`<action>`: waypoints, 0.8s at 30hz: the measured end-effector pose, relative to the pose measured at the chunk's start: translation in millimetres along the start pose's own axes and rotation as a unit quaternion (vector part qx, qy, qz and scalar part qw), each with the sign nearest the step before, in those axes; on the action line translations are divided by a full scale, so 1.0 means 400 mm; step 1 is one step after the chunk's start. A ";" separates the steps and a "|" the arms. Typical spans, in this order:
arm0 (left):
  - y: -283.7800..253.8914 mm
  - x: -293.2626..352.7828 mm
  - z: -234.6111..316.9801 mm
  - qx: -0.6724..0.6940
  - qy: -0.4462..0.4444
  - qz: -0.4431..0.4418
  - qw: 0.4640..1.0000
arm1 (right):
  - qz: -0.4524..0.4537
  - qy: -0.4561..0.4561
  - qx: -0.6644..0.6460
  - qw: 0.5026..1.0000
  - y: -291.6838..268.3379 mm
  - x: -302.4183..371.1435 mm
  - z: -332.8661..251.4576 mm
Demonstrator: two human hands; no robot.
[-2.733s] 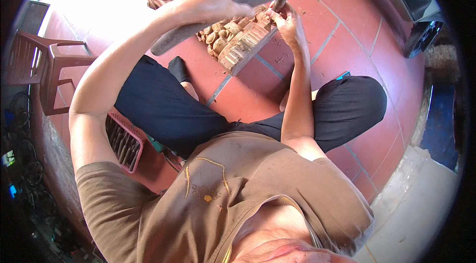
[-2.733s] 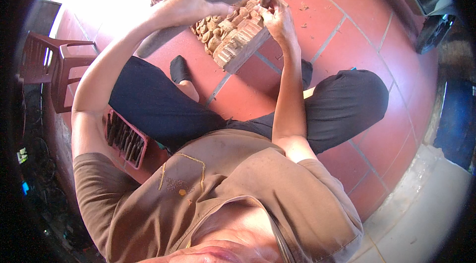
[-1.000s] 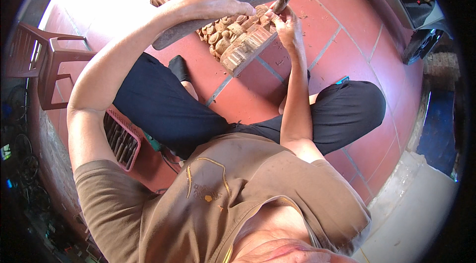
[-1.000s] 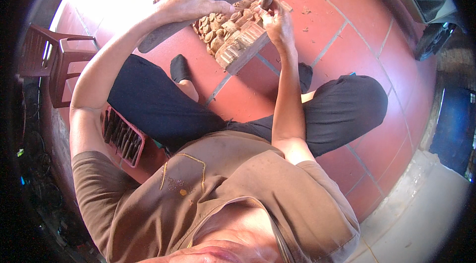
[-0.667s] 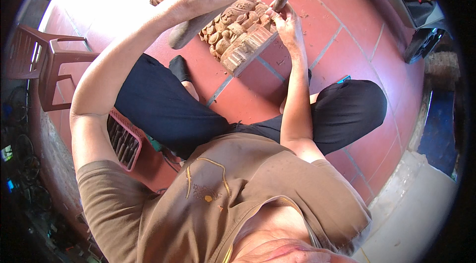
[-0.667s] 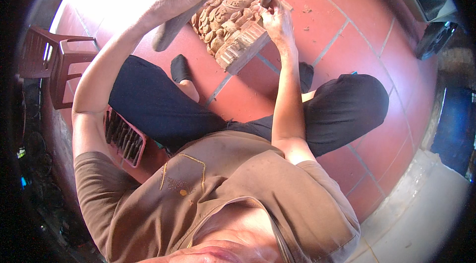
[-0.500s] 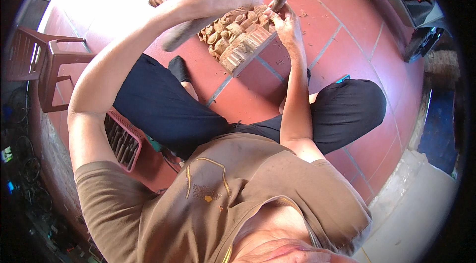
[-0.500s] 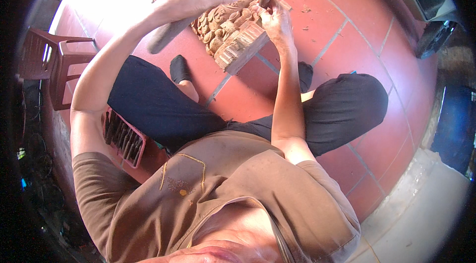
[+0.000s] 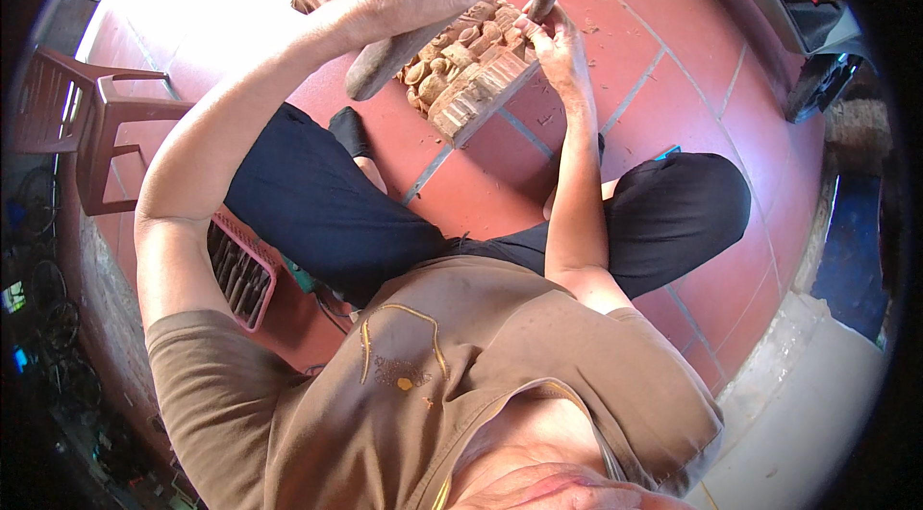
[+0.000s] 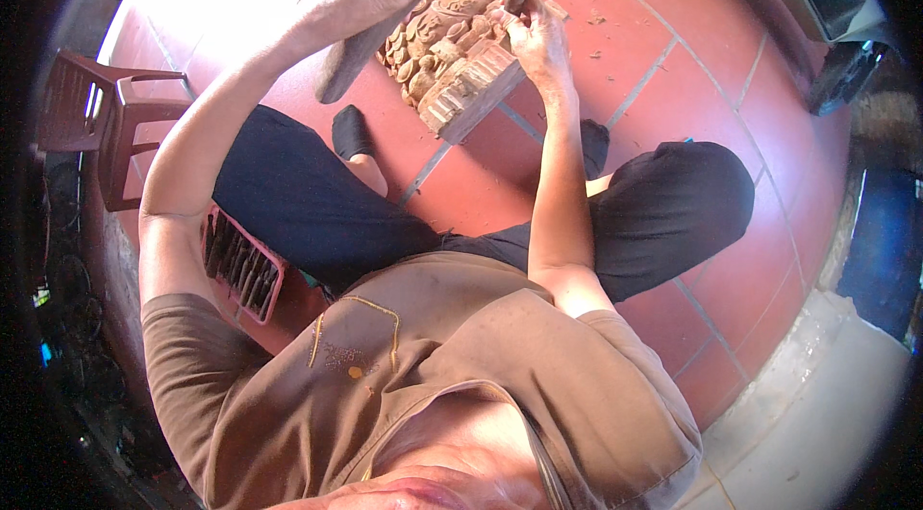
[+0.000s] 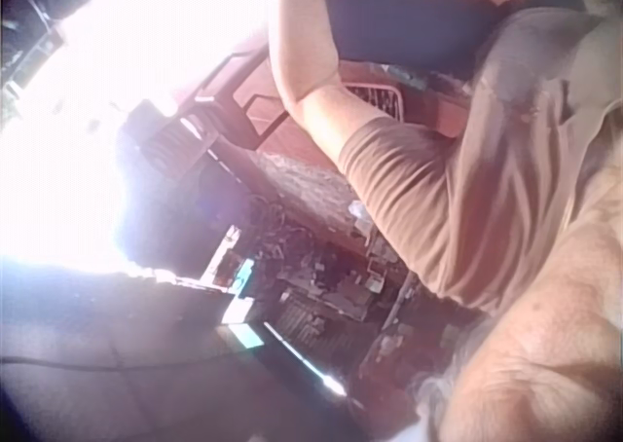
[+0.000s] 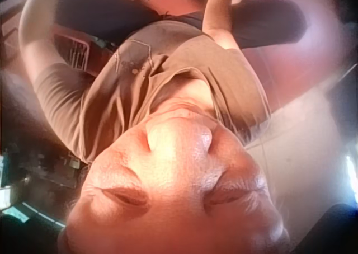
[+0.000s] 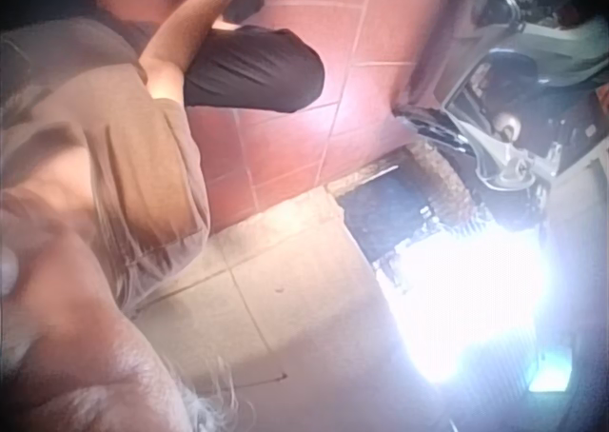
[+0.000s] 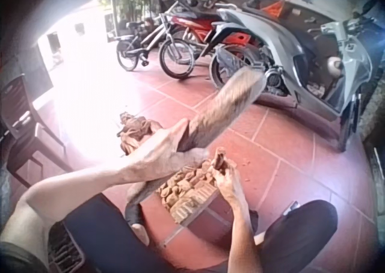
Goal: The person sits on the floor and carves a wooden block using a chisel and mallet. They repeatedly strike the chisel to shape the wood, occasionally adjusting the block's position.
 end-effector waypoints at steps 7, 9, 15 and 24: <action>0.069 0.052 -0.087 -0.110 -0.127 -0.245 0.955 | -0.003 0.032 -0.011 0.999 -0.002 -0.005 0.033; 0.065 0.056 -0.090 -0.100 -0.127 -0.250 0.955 | -0.002 0.032 -0.042 0.999 -0.003 -0.010 0.040; 0.056 0.061 -0.093 -0.104 -0.125 -0.228 0.960 | 0.008 0.017 -0.016 1.000 -0.001 -0.007 0.032; -0.029 0.000 0.000 -0.080 -0.167 -0.158 0.970 | 0.001 0.007 0.030 1.000 0.007 0.005 -0.011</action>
Point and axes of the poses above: each hand's wrist, its own x-axis away from the middle knuckle, its own y-axis out of the palm, z = x × y, the point moved 8 cm from there along -x, towards the middle knuckle, and after that the axes turned 9 degrees about z, right-handed, at the moved point
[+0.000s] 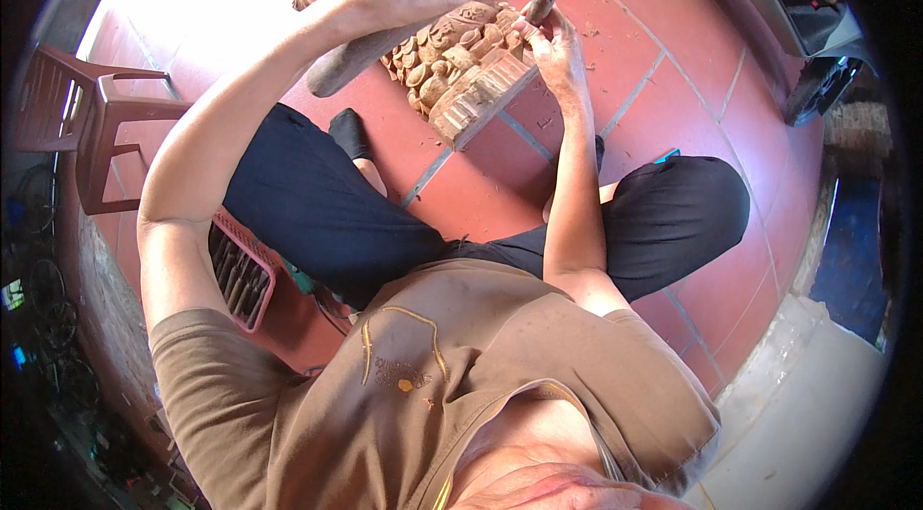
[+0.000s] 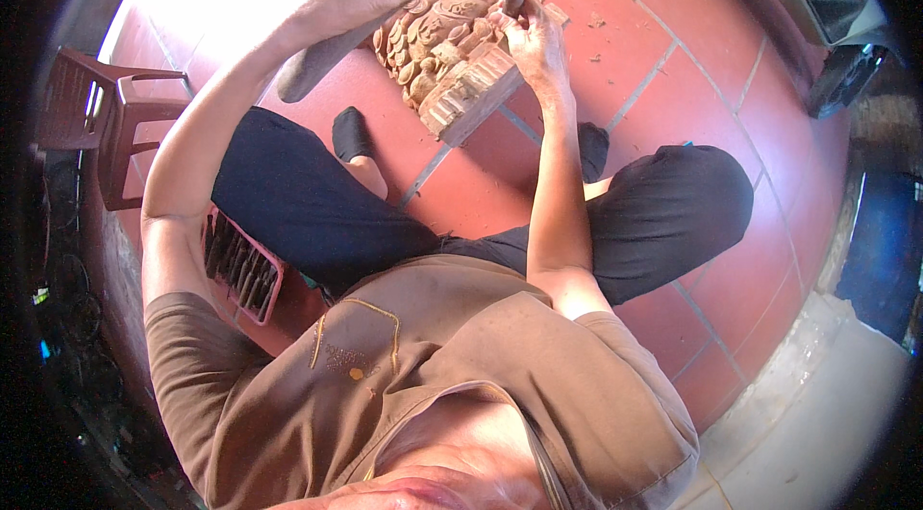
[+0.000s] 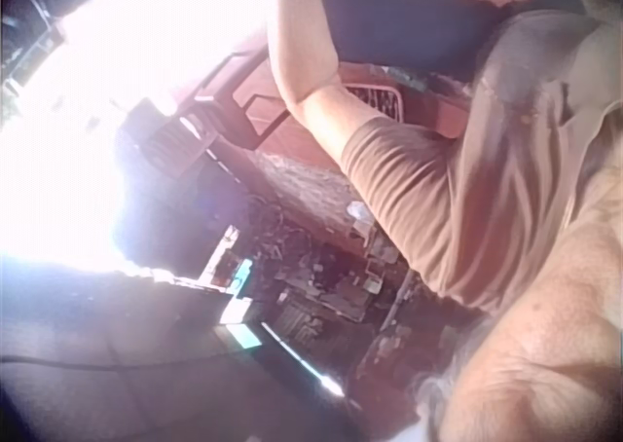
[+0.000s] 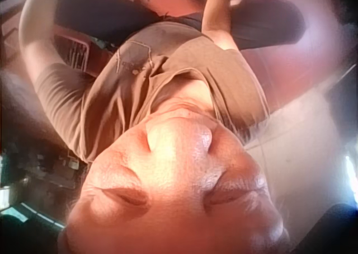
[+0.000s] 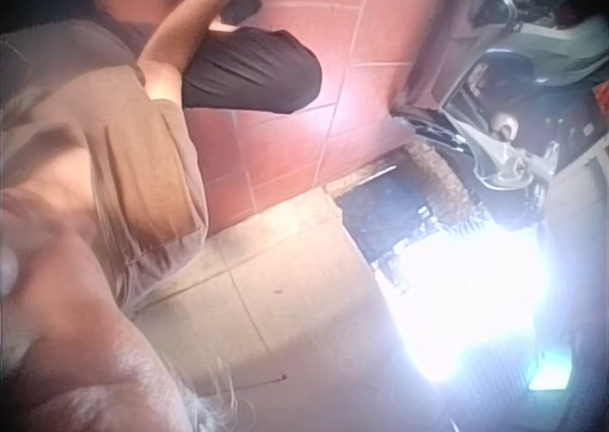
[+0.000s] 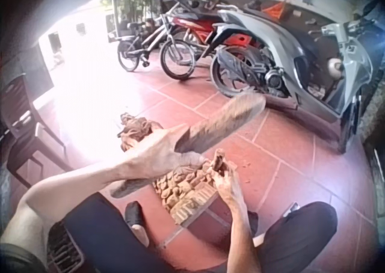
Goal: The person sits on the floor and carves a wooden block using a chisel and mallet. They repeatedly strike the chisel to shape the wood, occasionally adjusting the block's position.
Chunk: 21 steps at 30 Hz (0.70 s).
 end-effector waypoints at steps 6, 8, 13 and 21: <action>0.042 -0.012 -0.026 0.059 0.079 0.045 0.994 | -0.004 0.000 -0.013 1.000 0.011 -0.002 0.005; 0.116 -0.008 -0.075 -0.088 0.033 -0.085 0.992 | -0.005 -0.007 -0.015 1.000 0.009 -0.001 -0.013; 0.102 -0.013 -0.079 -0.013 0.098 0.008 0.995 | 0.000 -0.018 0.011 1.000 0.009 -0.004 -0.001; -0.016 0.004 0.010 0.146 0.030 0.070 0.986 | -0.009 -0.010 0.005 1.000 0.005 -0.003 0.006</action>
Point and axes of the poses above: each hand's wrist, its own x-axis away from the middle knuckle, its own y-axis out of the palm, z = x × y, the point moved 8 cm from there along -x, towards the middle knuckle, and after that the axes turned 9 degrees about z, right-handed, at the moved point
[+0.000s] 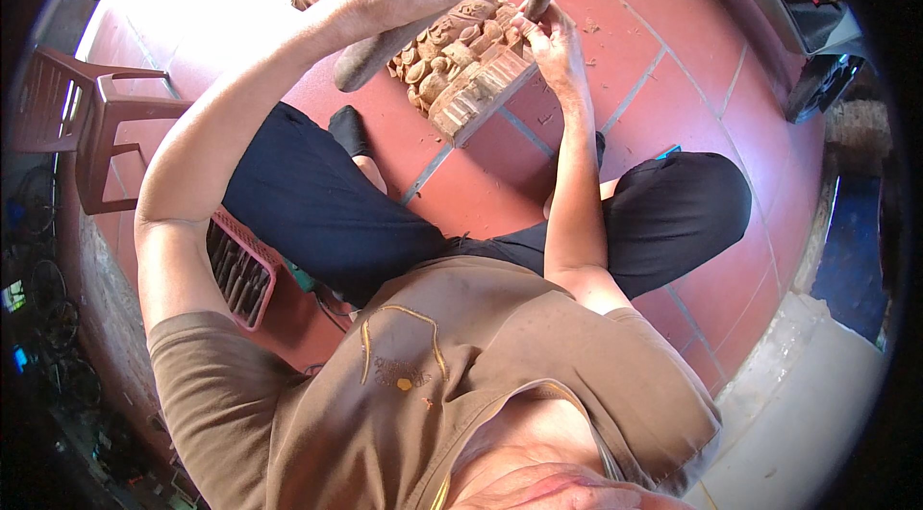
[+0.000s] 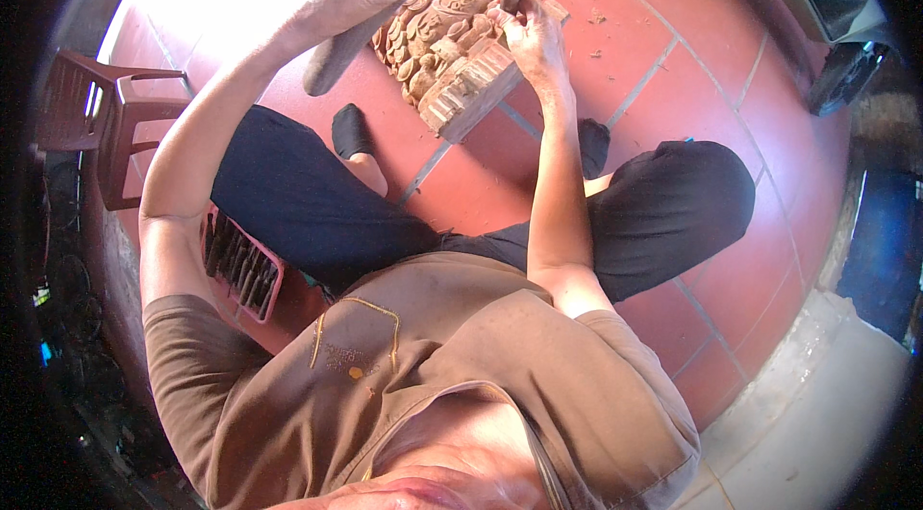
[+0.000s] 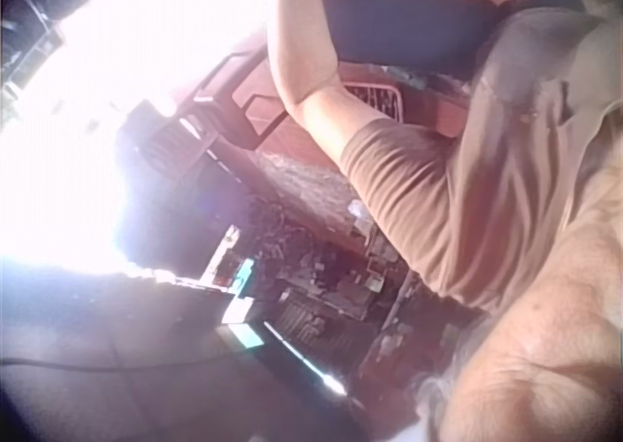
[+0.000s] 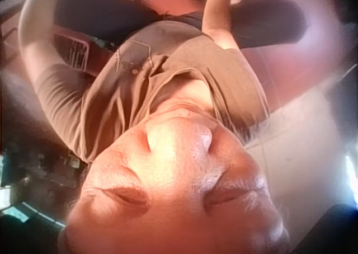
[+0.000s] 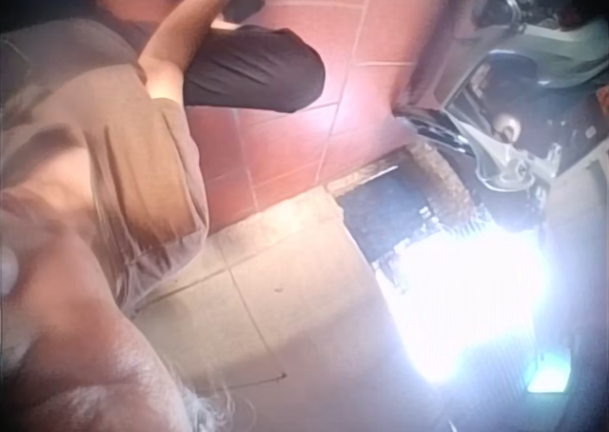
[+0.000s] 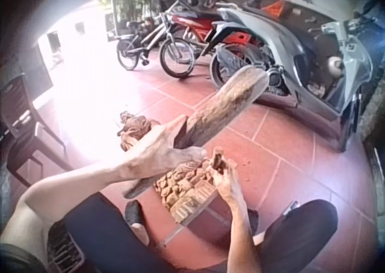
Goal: The person sits on the floor and carves a wooden block using a chisel and mallet. They repeatedly strike the chisel to shape the wood, occasionally adjusting the block's position.
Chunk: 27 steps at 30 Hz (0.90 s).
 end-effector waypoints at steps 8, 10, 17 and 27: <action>0.114 0.014 -0.144 -0.190 -0.013 -0.156 0.969 | -0.003 0.017 -0.053 0.998 0.001 -0.003 0.002; 0.111 0.011 -0.142 -0.180 -0.014 -0.166 0.970 | -0.005 0.031 -0.057 0.998 -0.004 -0.004 0.019; 0.096 0.014 -0.160 -0.208 0.021 -0.126 0.970 | -0.009 0.026 -0.024 0.999 -0.004 -0.002 0.012; 0.009 -0.012 -0.048 -0.115 0.010 -0.054 0.992 | 0.018 0.016 -0.051 0.998 -0.012 0.005 -0.007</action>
Point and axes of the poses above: each hand's wrist, its own x-axis away from the middle knuckle, its own y-axis out of the palm, z = x × y, the point moved 8 cm from there along -x, towards the middle knuckle, and after that the axes turned 9 degrees about z, right-handed, at the moved point
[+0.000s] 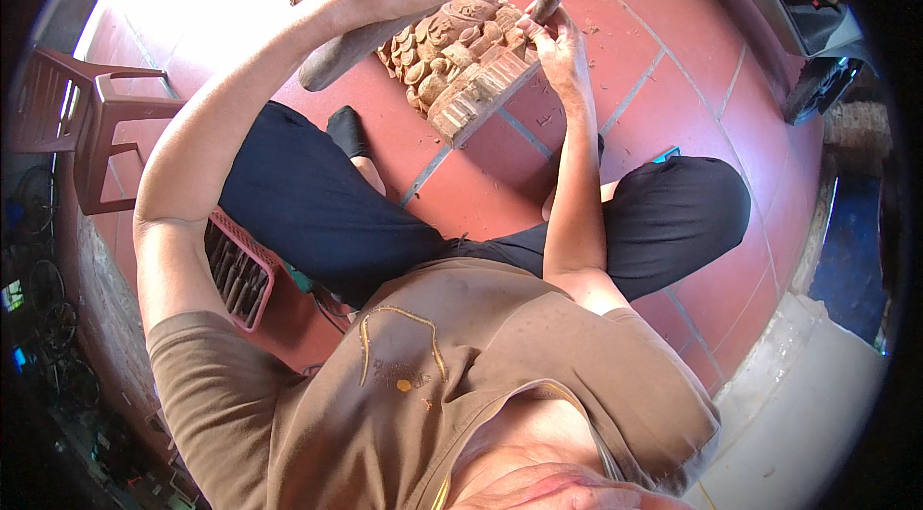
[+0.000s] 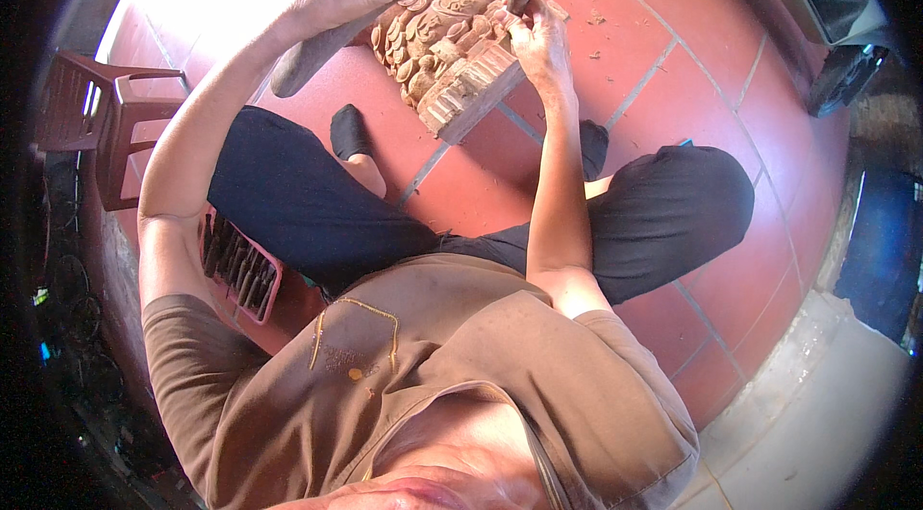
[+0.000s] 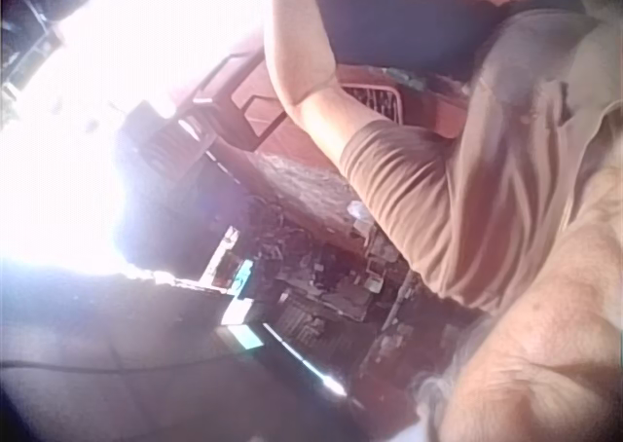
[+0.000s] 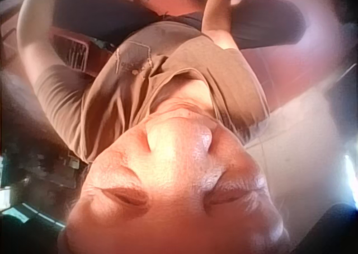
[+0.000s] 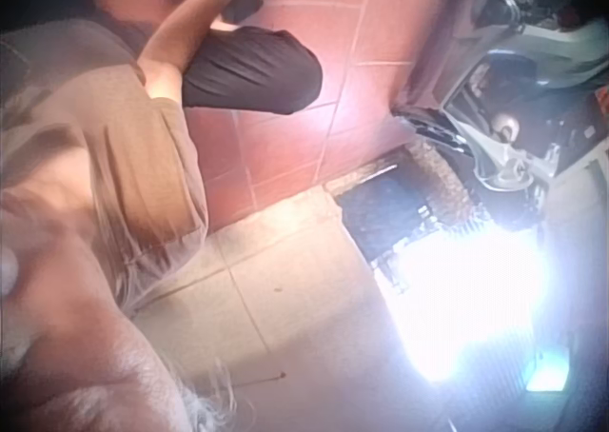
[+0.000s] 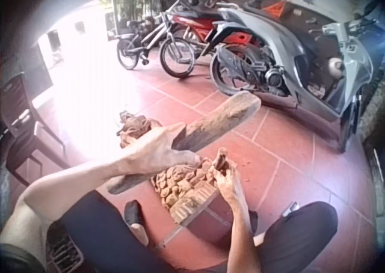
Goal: The person sits on the floor and carves a wooden block using a chisel and mallet. They repeatedly strike the chisel to shape the wood, occasionally adjusting the block's position.
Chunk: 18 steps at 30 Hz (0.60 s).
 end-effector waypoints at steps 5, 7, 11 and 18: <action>-0.004 -0.004 -0.004 -0.014 -0.009 -0.002 1.000 | 0.023 -0.007 -0.062 0.998 -0.011 -0.016 -0.019; -0.003 -0.003 -0.007 -0.016 -0.006 0.001 1.000 | 0.020 0.000 -0.079 0.997 -0.005 -0.017 -0.021; 0.000 -0.002 -0.010 -0.012 -0.011 -0.003 1.000 | -0.001 0.006 -0.040 0.999 0.011 -0.013 0.007; -0.006 0.000 0.007 -0.005 -0.014 -0.017 1.000 | -0.006 0.001 0.010 1.000 0.022 -0.011 0.009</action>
Point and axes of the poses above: each hand's wrist, its own x-axis away from the middle knuckle, its own y-axis out of the palm, z = x × y, the point moved 8 cm from there along -x, towards the middle knuckle, and after that the axes turned 9 degrees about z, right-handed, at the moved point
